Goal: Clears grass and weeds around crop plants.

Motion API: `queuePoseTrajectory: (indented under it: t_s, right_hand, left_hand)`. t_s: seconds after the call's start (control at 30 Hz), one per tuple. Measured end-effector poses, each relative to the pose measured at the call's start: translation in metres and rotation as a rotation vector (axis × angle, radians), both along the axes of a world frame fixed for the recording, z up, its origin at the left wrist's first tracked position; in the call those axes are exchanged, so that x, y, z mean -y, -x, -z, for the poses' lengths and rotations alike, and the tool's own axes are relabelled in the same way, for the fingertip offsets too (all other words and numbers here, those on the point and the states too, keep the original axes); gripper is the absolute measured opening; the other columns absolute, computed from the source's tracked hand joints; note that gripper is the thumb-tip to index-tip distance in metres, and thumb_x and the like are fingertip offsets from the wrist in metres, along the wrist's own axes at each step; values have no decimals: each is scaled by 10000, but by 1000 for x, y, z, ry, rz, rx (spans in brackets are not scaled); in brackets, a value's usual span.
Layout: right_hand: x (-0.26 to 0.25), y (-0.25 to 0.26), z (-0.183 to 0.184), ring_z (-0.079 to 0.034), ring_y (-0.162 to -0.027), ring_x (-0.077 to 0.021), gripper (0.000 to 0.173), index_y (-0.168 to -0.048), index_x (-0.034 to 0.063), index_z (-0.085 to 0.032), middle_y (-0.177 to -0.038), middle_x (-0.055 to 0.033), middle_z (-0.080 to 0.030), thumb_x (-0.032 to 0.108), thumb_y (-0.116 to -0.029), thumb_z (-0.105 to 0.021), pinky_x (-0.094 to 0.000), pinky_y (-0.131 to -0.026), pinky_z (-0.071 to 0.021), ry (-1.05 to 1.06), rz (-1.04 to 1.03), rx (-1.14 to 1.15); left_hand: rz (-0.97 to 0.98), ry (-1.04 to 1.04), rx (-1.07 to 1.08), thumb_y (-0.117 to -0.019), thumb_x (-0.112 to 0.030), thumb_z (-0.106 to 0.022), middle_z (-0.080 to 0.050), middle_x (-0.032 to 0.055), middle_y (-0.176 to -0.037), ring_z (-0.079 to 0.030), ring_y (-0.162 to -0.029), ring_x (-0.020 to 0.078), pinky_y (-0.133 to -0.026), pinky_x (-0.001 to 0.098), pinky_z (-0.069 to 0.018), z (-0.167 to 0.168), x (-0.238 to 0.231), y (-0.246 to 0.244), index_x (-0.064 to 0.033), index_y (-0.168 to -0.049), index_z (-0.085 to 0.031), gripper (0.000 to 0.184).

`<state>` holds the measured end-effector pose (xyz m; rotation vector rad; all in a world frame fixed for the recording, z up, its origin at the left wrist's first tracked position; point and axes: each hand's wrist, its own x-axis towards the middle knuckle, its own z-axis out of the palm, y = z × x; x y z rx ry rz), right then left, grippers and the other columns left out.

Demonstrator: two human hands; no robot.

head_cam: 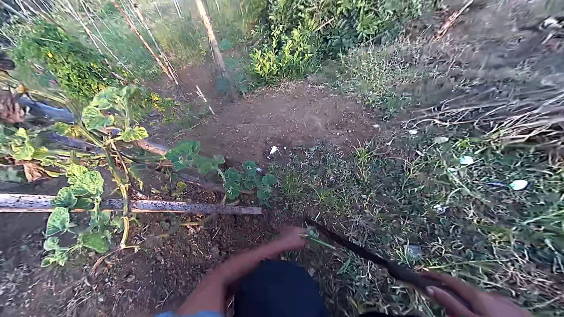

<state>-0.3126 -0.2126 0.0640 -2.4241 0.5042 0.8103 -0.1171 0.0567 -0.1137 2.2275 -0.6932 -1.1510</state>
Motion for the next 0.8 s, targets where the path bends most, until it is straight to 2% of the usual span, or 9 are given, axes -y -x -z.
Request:
queuePoseTrajectory:
  t_s: [0.1,0.2,0.23,0.3,0.43,0.5,0.6,0.7,0.8]
  right_hand:
    - [16,15,26,-703,-785,-417,435,-1376,154,-614,-913,-225,-711,424,-1055,-498,-668,-719,-532,-3,14,60]
    - [18,18,28,-704,-794,-416,423,-1389,161,-606,-941,-229,-712,410,-1058,-519,-675,-736,-531,-14,28,67]
    - [18,20,30,-709,-806,-417,423,-1395,160,-601,-956,-231,-716,401,-1057,-521,-674,-749,-533,-25,33,66]
    - [18,25,33,-708,-802,-399,426,-1412,156,-584,-955,-224,-708,388,-1061,-520,-647,-746,-544,-50,46,56]
    - [18,29,35,-703,-781,-385,457,-1421,149,-578,-926,-212,-704,406,-1050,-509,-631,-737,-548,-50,49,68]
    - [14,28,30,-700,-806,-410,454,-1424,142,-576,-949,-233,-703,398,-1055,-510,-646,-748,-539,-43,55,62]
    - [11,26,25,-702,-847,-442,452,-1426,145,-576,-984,-250,-704,394,-1056,-504,-671,-765,-533,-26,59,46]
    - [8,26,24,-700,-795,-429,471,-1393,153,-602,-930,-226,-709,432,-1029,-495,-672,-720,-530,0,49,84]
    - [1,24,18,-691,-819,-463,493,-1391,147,-608,-928,-245,-704,451,-1022,-488,-695,-722,-509,22,36,95]
  left_hand:
    - [295,-115,22,-1020,-220,-588,-668,270,-1238,-611,-1215,441,-1029,658,-435,12,-24,15,13,-1262,-659,343]
    - [518,-248,77,-1015,-263,-613,-656,269,-1269,-583,-1250,461,-1039,674,-421,19,-56,30,-7,-1269,-668,365]
    - [508,-307,71,-1056,-241,-541,-623,269,-1337,-543,-1309,459,-1083,657,-392,18,-64,34,6,-1298,-652,363]
    - [532,-307,145,-1085,-164,-447,-591,254,-1400,-530,-1339,442,-1088,619,-408,19,-73,35,25,-1299,-641,346]
    - [449,-290,297,-984,7,-548,-531,251,-1461,-539,-1309,465,-1012,646,-461,20,-56,5,14,-1351,-598,371]
    - [418,-316,391,-999,39,-489,-541,244,-1455,-562,-1277,471,-987,647,-473,33,-41,-10,12,-1385,-560,394]
    - [377,-443,428,-1016,61,-439,-529,264,-1457,-553,-1283,472,-1018,618,-463,49,-24,-31,45,-1428,-511,418]
    - [312,-558,400,-1021,50,-440,-554,293,-1402,-534,-1307,463,-1036,598,-461,57,-22,-46,102,-1357,-546,357]
    - [268,-600,346,-994,38,-524,-554,277,-1408,-519,-1331,448,-1031,588,-476,58,-26,-56,81,-1312,-594,328]
